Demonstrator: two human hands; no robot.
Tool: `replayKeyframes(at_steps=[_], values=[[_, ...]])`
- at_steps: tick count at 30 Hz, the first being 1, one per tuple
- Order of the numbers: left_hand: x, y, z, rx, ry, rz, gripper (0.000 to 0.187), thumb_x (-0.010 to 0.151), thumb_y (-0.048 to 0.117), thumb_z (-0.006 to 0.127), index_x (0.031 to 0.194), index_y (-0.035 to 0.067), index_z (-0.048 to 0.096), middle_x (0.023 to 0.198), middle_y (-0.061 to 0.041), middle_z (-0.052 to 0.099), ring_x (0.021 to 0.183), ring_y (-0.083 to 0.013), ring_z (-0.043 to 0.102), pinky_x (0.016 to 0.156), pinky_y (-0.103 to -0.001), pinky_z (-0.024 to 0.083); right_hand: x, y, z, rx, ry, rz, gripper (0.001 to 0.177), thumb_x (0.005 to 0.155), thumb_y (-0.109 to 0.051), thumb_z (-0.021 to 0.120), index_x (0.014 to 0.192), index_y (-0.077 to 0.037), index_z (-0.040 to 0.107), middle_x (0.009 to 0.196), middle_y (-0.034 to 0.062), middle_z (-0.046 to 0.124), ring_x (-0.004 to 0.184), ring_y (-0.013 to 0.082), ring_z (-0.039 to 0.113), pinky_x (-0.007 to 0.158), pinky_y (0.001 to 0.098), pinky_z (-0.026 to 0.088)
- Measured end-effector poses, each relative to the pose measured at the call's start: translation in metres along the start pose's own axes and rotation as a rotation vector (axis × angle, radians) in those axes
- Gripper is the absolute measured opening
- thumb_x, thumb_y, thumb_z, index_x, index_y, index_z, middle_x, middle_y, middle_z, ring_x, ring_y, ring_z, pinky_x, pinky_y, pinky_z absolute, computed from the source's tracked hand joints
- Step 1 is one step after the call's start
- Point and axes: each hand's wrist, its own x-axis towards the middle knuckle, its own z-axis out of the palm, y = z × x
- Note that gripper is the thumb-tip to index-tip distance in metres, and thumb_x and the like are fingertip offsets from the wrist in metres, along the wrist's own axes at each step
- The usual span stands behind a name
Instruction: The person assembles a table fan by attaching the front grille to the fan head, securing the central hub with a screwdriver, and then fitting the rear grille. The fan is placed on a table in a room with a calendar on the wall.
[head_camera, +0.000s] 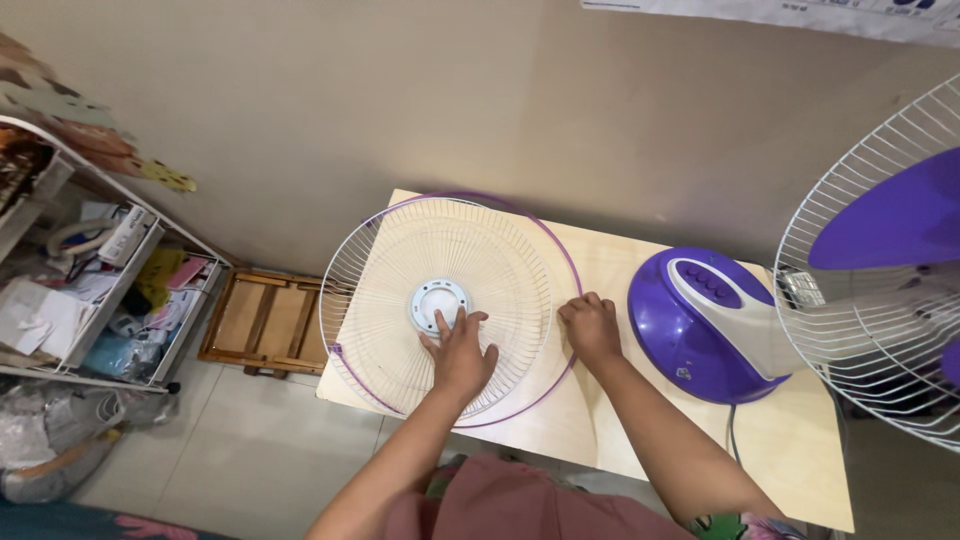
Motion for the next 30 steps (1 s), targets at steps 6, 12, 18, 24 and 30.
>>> replayKeyframes(at_steps=[6,12,18,24,30], values=[[0.0,-0.01,-0.007,-0.01,0.013,-0.016,0.057,0.088,0.03,0.069,0.14,0.021,0.047,0.163,-0.014,0.03,0.154,-0.0485,0.004,0.115,-0.077,0.0,-0.004,-0.005,-0.009,0.102,0.105,-0.008,0.014,0.086,-0.012,0.064,0.09,-0.013,0.077,0.102,-0.0009,0.075,0.106,0.0224,0.061,0.094,0.0438,0.042],[0.009,-0.022,-0.009,-0.045,0.047,0.007,0.056,0.088,0.029,0.071,0.138,0.021,0.049,0.163,-0.015,0.03,0.154,-0.0487,0.005,0.113,-0.078,-0.001,-0.006,-0.015,-0.024,0.482,0.308,0.287,0.014,0.097,-0.016,0.067,0.105,-0.005,0.07,0.097,0.0118,0.072,0.092,0.0289,0.067,0.081,0.0404,0.053],[0.03,-0.053,-0.023,-0.127,0.225,0.072,0.049,0.087,0.026,0.072,0.132,0.018,0.054,0.159,-0.017,0.038,0.153,-0.0491,0.014,0.116,-0.074,0.007,0.005,-0.014,-0.025,1.213,0.154,0.859,0.016,0.099,-0.011,0.058,0.099,0.001,0.068,0.086,0.0134,0.069,0.075,0.0217,0.063,0.07,0.0337,0.053],[0.043,-0.084,-0.048,-0.278,0.364,0.187,0.037,0.089,0.017,0.07,0.125,0.013,0.059,0.15,-0.021,0.051,0.148,-0.0448,0.036,0.12,-0.06,0.022,0.01,-0.02,-0.025,1.728,0.056,1.029,0.016,0.092,-0.006,0.05,0.103,-0.001,0.06,0.086,0.0097,0.062,0.07,0.0196,0.06,0.07,0.0345,0.054],[0.056,-0.12,-0.095,-0.245,0.463,0.118,0.028,0.093,0.019,0.066,0.121,0.015,0.062,0.142,-0.013,0.061,0.142,-0.0346,0.051,0.129,-0.053,0.029,0.017,-0.086,-0.033,1.094,-0.003,0.812,0.027,0.102,-0.021,0.055,0.1,-0.003,0.075,0.077,0.0077,0.059,0.066,0.018,0.05,0.061,0.0362,0.042]])
